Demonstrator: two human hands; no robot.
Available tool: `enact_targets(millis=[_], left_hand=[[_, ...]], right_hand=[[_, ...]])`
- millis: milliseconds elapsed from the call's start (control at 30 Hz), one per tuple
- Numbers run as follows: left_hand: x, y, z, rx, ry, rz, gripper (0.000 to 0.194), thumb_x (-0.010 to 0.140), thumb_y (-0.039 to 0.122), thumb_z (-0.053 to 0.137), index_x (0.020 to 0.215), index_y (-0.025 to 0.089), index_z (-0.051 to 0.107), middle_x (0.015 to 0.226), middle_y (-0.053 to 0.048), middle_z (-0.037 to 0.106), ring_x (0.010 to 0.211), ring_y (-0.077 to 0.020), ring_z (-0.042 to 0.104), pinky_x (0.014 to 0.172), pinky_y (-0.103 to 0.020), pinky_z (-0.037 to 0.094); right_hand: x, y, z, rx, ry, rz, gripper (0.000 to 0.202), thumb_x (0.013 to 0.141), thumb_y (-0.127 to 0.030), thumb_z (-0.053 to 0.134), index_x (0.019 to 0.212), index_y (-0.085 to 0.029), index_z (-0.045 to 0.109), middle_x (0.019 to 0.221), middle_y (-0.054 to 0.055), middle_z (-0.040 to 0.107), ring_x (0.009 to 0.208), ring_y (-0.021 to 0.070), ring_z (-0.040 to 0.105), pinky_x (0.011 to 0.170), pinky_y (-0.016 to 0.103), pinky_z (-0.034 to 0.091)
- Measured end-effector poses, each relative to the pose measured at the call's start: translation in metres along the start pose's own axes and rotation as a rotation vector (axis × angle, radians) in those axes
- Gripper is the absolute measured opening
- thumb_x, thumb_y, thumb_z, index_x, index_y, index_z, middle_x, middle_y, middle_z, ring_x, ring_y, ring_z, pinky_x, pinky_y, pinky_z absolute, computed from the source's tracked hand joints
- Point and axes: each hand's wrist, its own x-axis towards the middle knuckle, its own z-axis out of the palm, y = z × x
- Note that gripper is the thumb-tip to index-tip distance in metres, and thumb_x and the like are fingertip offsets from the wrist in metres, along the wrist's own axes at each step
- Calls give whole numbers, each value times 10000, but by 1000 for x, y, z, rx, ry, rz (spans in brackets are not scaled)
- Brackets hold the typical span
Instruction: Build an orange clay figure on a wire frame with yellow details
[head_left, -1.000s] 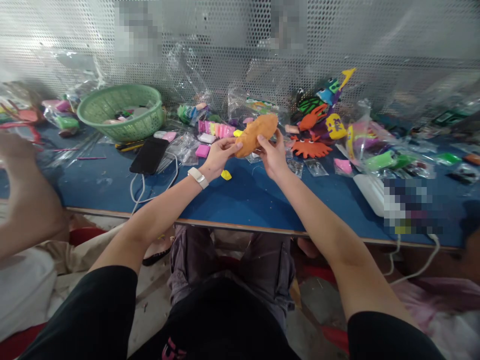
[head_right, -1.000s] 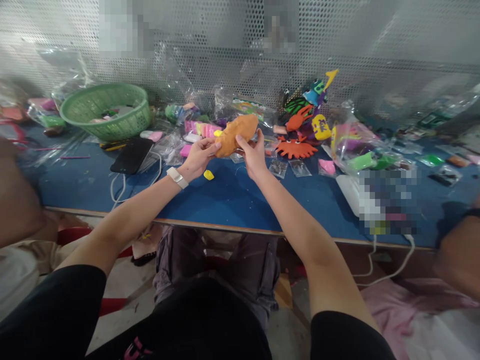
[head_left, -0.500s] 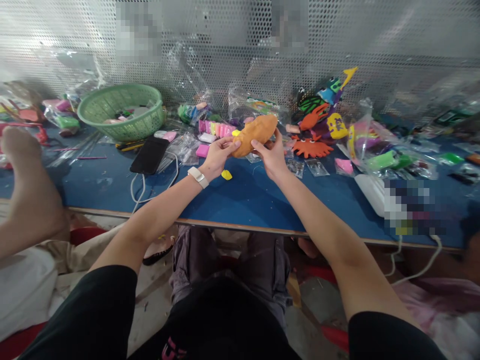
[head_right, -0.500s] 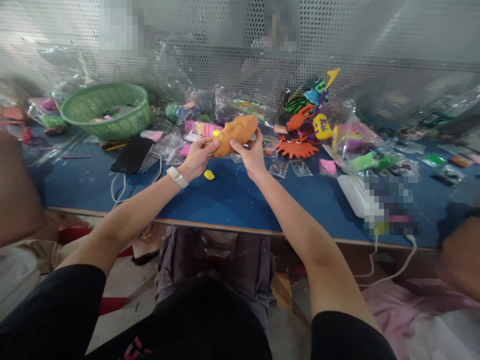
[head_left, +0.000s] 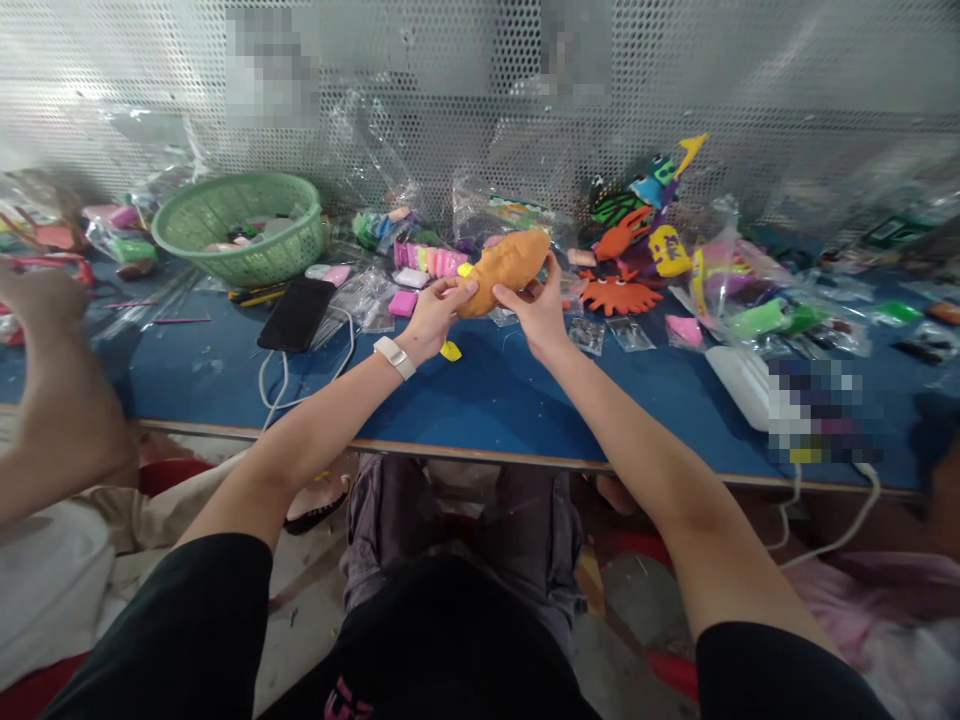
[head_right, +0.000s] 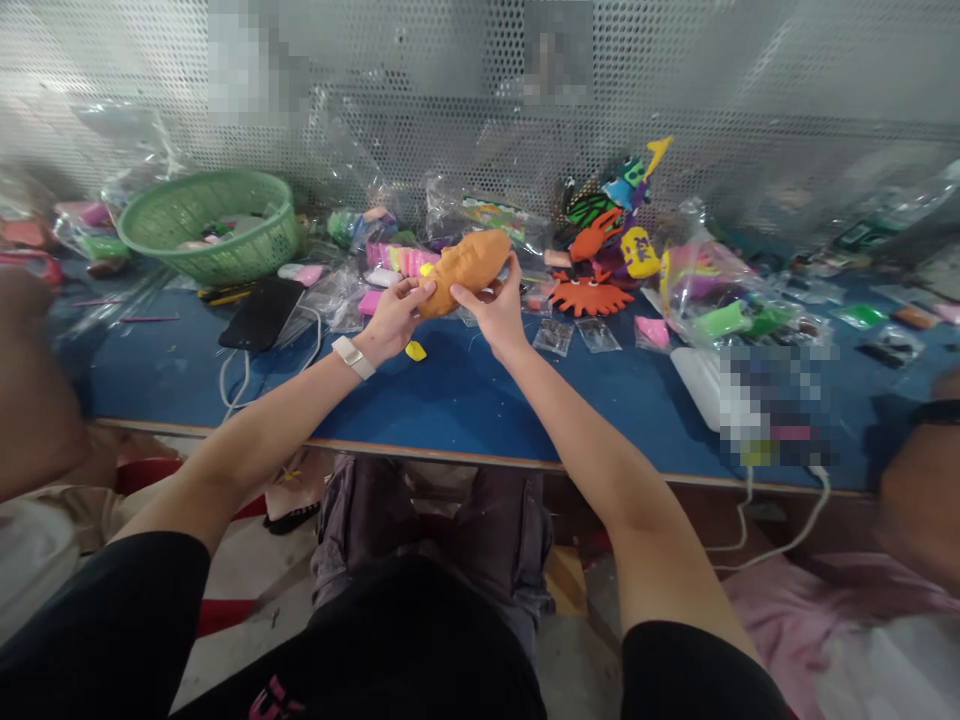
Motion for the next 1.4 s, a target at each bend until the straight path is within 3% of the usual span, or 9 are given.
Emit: enact_targets(millis=[200, 300, 433, 600, 700, 933, 1200, 1300, 1400], left_hand=[[8, -1, -7, -61, -10, -86, 690, 869, 929, 857, 893, 252, 726, 874, -83, 834, 926, -286, 821, 980, -500, 669], [12, 0, -15, -19, 50, -106, 700, 890, 942, 826, 861, 251, 716, 848, -95, 819, 848, -262, 798, 909, -462, 663], [16, 6, -23, 139, 140, 12, 658, 958, 889, 810, 858, 251, 679, 766, -47, 722, 686, -187, 690, 767, -399, 591], [12, 12, -19, 262, 34, 137, 697, 935, 929, 805, 909, 238, 719, 830, -50, 710, 691, -182, 633, 735, -389, 510], [6, 13, -13, 398, -36, 195, 600, 998, 827, 818, 900, 243, 720, 815, -46, 709, 725, -198, 622, 775, -381, 498], [-1, 18, -6, 732, -60, 354, 244, 1145, 280, 683, 905, 239, 703, 877, -30, 746, 795, -204, 643, 814, -346, 447], [-1, 17, -7, 794, -43, 385, 219, 1130, 211, 630, 922, 254, 685, 849, -32, 705, 810, -236, 620, 844, -373, 421], [-2, 17, -7, 787, -55, 374, 192, 1127, 210, 639, 949, 248, 699, 837, -28, 704, 803, -239, 609, 884, -371, 462], [-2, 17, -8, 783, -52, 362, 181, 1119, 168, 644, 968, 236, 717, 848, -30, 702, 837, -243, 627, 915, -372, 473]], right_hand=[[13, -5, -23, 98, -55, 80, 1317, 608, -676, 1081, 1621, -378, 295, 1576, 133, 714, 1490, 406, 729, 1208, 638, 682], [16, -12, -40, 48, -148, 150, 1202, 614, -621, 1113, 1557, -394, 403, 1486, 88, 760, 1464, 406, 738, 1200, 683, 685], [13, -23, -58, 34, -277, 281, 1047, 633, -475, 1146, 1486, -361, 550, 1313, 55, 815, 1252, 394, 825, 1155, 735, 706], [4, -32, -62, -55, -385, 465, 1121, 703, -315, 1146, 1641, -250, 535, 1155, 71, 849, 949, 305, 865, 961, 560, 809], [-1, -37, -58, -126, -425, 482, 1209, 695, -309, 1168, 1711, -233, 518, 1126, 77, 863, 902, 304, 872, 912, 548, 827], [-6, -47, -53, -249, -412, 407, 1044, 663, -513, 1199, 1534, -207, 712, 1263, 179, 861, 1085, 446, 887, 960, 744, 796], [-6, -47, -59, -376, -360, 331, 993, 707, -683, 1135, 1494, -218, 747, 1156, 158, 880, 811, 378, 882, 854, 706, 797], [-5, -50, -62, -508, -352, 267, 894, 829, -704, 1044, 1497, -187, 750, 1117, 179, 875, 791, 393, 864, 752, 678, 780], [-3, -58, -63, -661, -319, 143, 688, 957, -630, 940, 1450, -177, 782, 1103, 177, 879, 826, 395, 855, 806, 680, 760]])
